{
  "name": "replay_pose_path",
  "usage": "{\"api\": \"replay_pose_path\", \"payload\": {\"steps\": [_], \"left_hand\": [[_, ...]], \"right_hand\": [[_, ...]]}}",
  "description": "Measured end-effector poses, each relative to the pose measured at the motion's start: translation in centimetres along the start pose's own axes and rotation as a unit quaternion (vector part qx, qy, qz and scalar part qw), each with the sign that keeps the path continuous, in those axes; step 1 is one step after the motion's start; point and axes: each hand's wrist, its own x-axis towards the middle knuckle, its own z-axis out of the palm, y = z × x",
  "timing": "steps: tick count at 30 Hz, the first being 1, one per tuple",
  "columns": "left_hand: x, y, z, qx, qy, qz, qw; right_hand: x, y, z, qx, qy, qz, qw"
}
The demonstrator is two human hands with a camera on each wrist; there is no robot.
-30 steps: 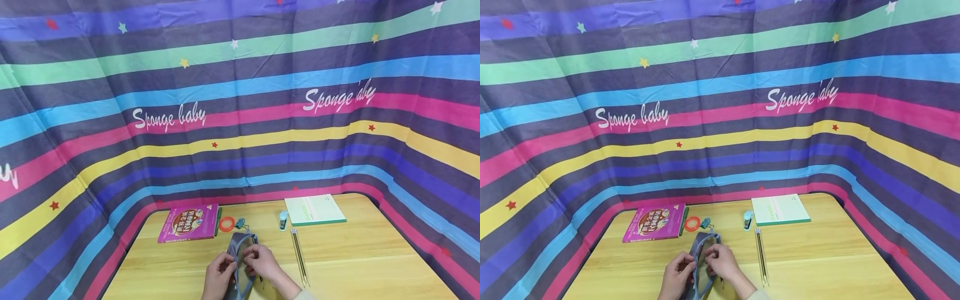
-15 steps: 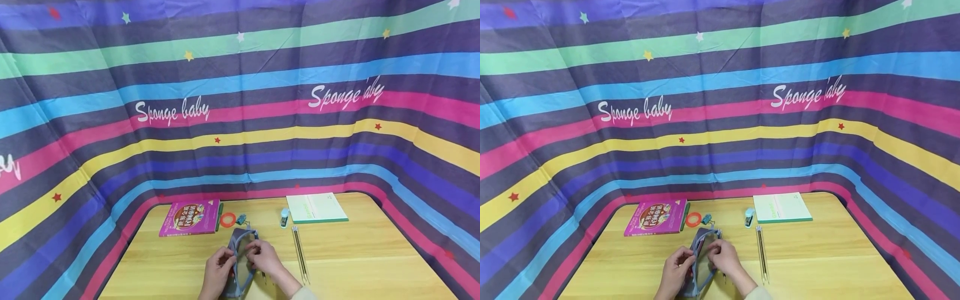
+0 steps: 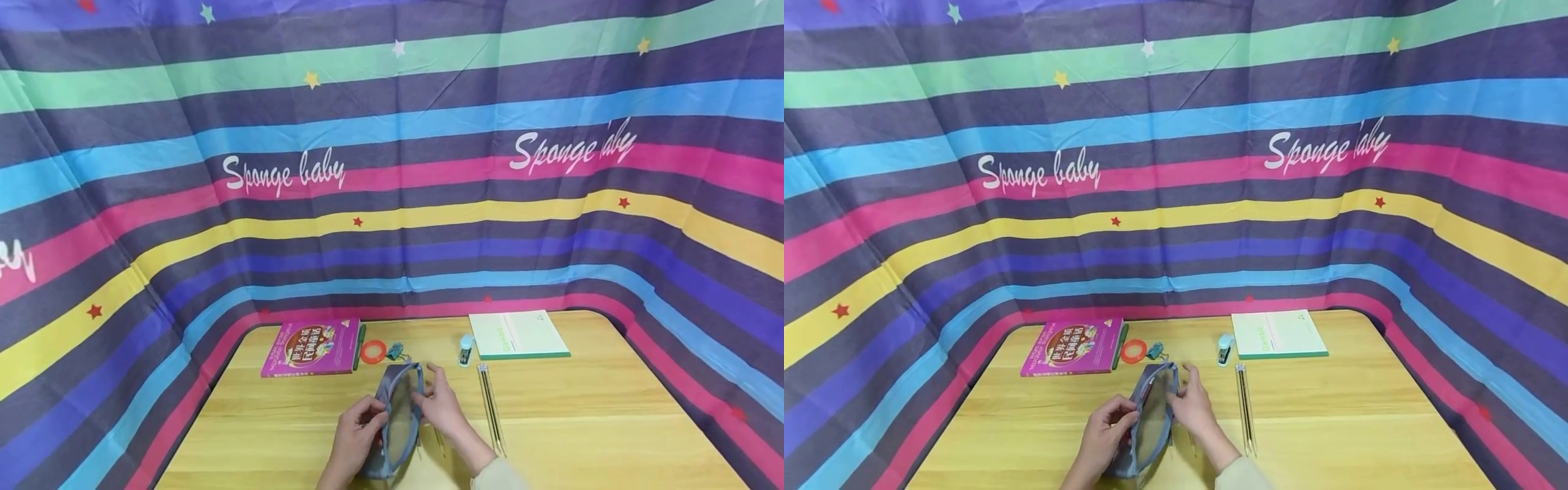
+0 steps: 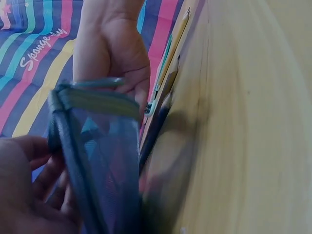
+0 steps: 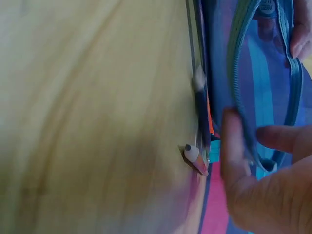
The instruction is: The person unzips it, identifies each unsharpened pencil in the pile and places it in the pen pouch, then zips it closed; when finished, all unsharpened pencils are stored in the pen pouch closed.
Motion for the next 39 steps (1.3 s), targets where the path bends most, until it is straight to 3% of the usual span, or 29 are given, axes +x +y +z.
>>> {"api": "replay_pose_path", "payload": {"steps": [5,9,12,16,18,20,24,26,30,32,35,39], "left_hand": [[-0.2,0.1,-0.9,0.055,-0.077,0.001,0.9955],[-1.0,-0.1,-2.7,0.1,-0.14,0.01,0.985],[-1.8,-0.5,-4.0,0.125,-0.192,0.045,0.9724],[-2.3,-0.6,-4.4,0.194,-0.228,0.122,0.9464],[-2.4,-0.4,-4.2,0.231,-0.217,0.155,0.9356],[-2.5,-0.1,-4.0,0.255,-0.192,0.174,0.9316],[-2.8,0.1,-4.1,0.249,-0.124,0.193,0.9409],[-3.0,0.1,-4.3,0.237,-0.084,0.195,0.948],[-3.2,0.0,-4.9,0.217,0.0,0.157,0.9636],[-3.2,0.1,-5.2,0.21,0.031,0.124,0.9693],[-2.9,0.3,-5.5,0.212,0.056,0.077,0.9727],[-2.6,0.4,-5.6,0.215,0.056,0.042,0.974]], "right_hand": [[0.0,-0.2,0.0,0.022,-0.031,-0.015,0.999],[0.2,-0.7,-0.2,0.089,-0.032,0.003,0.996],[0.3,-1.2,-0.5,0.137,-0.03,0.022,0.99],[0.6,-1.8,-0.9,0.164,-0.026,0.031,0.986],[0.7,-2.1,-1.0,0.174,-0.026,0.032,0.984],[0.9,-2.4,-1.1,0.186,-0.022,0.031,0.982],[1.2,-2.7,-1.5,0.207,-0.005,0.031,0.978],[1.0,-2.8,-1.7,0.19,0.004,0.031,0.981],[-0.3,-3.2,-1.7,0.082,0.005,0.001,0.997],[-1.3,-3.6,-1.2,0.027,-0.008,-0.03,0.999],[-2.7,-4.0,-0.1,-0.01,-0.059,-0.088,0.994],[-4.3,-4.6,1.7,-0.024,-0.143,-0.147,0.978]]}}
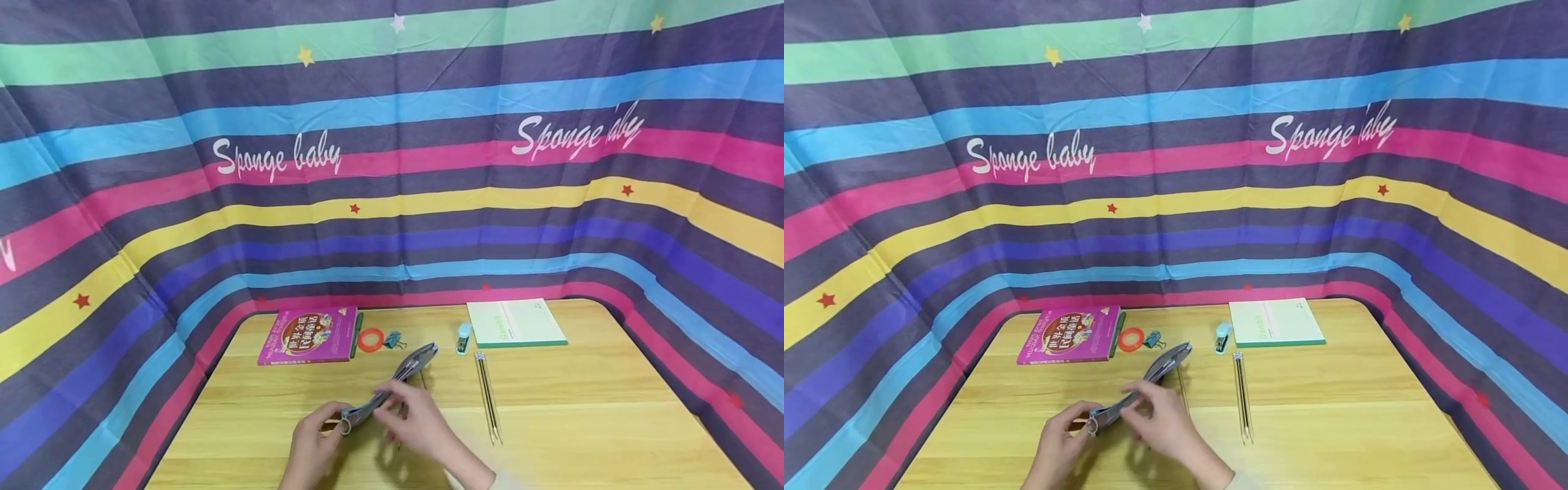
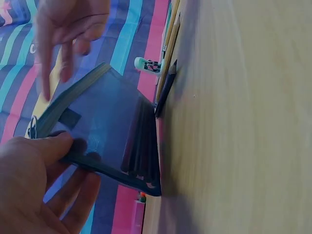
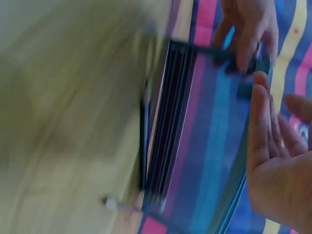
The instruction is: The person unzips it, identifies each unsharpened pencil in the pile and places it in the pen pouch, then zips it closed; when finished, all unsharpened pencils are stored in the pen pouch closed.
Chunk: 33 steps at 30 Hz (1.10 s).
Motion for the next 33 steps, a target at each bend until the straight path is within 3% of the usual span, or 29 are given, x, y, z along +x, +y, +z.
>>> {"api": "replay_pose_path", "payload": {"steps": [5,10,15,18,22,24,28,33], "left_hand": [[0.1,0.1,0.1,-0.015,-0.013,0.007,0.9998],[0.0,0.2,0.3,-0.039,-0.01,0.039,0.9984],[-0.1,0.3,0.6,-0.046,0.016,0.073,0.9961],[0.0,0.2,0.7,-0.037,0.02,0.075,0.9963],[-0.1,0.1,0.5,-0.021,-0.003,0.049,0.9986],[0.0,0.1,0.4,-0.021,-0.01,0.038,0.999],[0.0,0.1,0.4,-0.024,-0.006,0.03,0.9992],[0.0,0.0,0.6,-0.026,0.0,0.049,0.9985]], "right_hand": [[-0.4,-0.8,2.2,-0.05,-0.035,-0.053,0.997],[-0.4,-0.6,3.9,-0.095,-0.012,-0.084,0.992],[-0.1,-0.6,4.4,-0.106,0.016,-0.118,0.987],[0.1,-0.7,4.4,-0.073,0.011,-0.119,0.99],[0.1,-0.7,4.0,0.031,-0.025,-0.075,0.996],[0.0,-0.7,3.7,0.049,-0.038,-0.06,0.996],[-0.1,-0.8,3.5,-0.005,-0.038,-0.064,0.997],[-0.1,-0.8,3.6,-0.068,-0.01,-0.099,0.993]]}}
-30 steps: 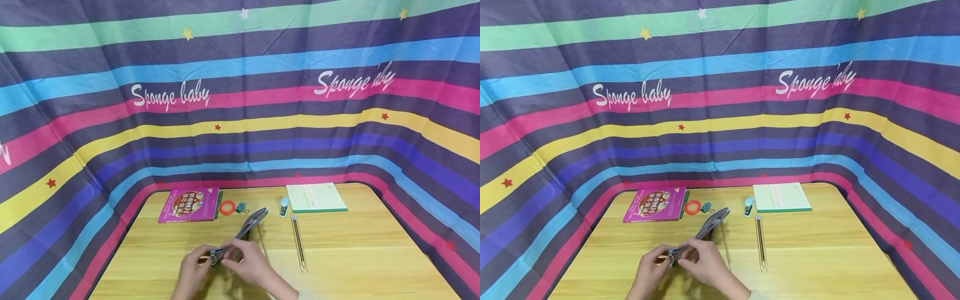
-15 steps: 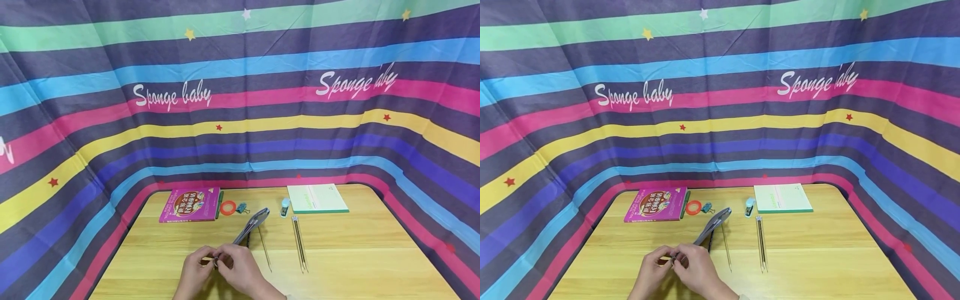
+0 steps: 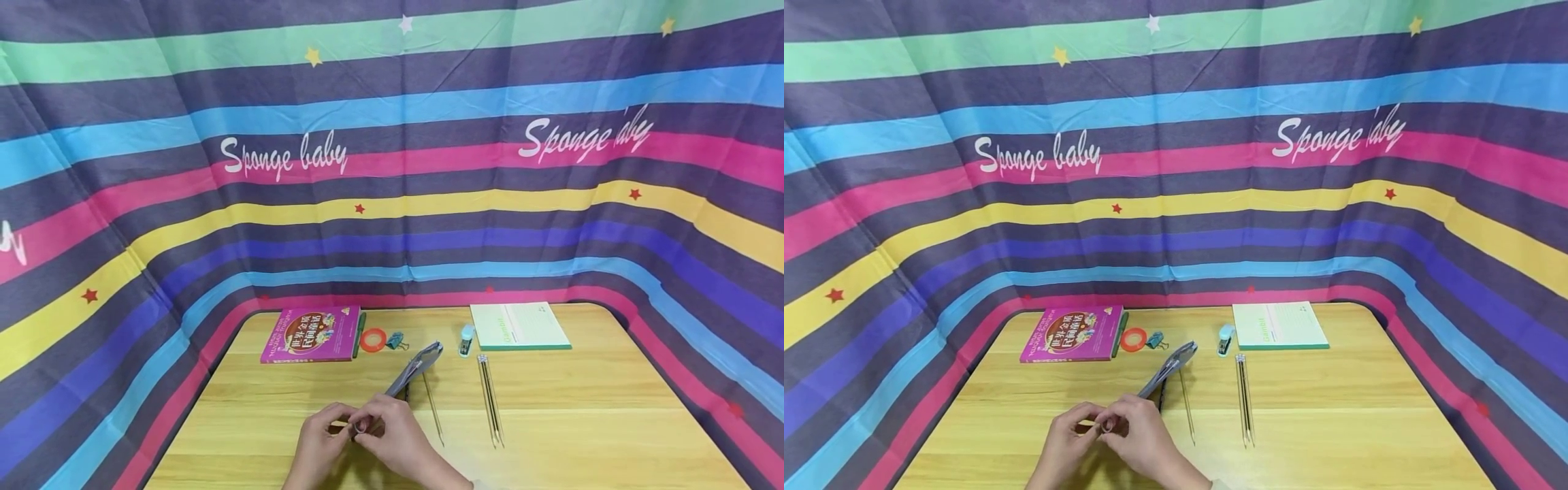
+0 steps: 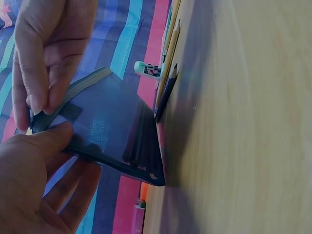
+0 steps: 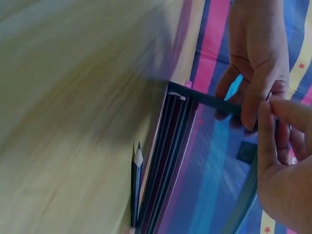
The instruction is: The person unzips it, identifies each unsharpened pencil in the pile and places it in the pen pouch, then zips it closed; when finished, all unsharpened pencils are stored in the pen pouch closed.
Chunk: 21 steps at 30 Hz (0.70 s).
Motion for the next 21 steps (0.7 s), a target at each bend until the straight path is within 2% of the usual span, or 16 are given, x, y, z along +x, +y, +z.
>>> {"api": "replay_pose_path", "payload": {"steps": [5,8,12,17,21], "left_hand": [[-0.1,0.0,-0.1,0.0,-0.003,-0.009,1.0],[-0.1,0.1,-0.2,-0.004,-0.006,-0.026,0.9996],[-0.1,0.3,-0.3,-0.018,-0.007,-0.026,0.9995],[-0.2,0.3,-0.5,-0.017,0.005,-0.005,0.9998],[-0.4,-0.1,-1.3,-0.003,0.025,0.001,0.9997]], "right_hand": [[0.2,0.3,0.3,-0.057,0.046,-0.056,0.996],[0.4,0.5,0.2,-0.055,0.077,-0.063,0.993],[0.7,0.8,0.0,-0.04,0.098,-0.029,0.994],[1.0,1.1,-0.5,-0.048,0.089,0.005,0.995],[1.5,2.0,-2.5,-0.055,0.085,0.043,0.994]]}}
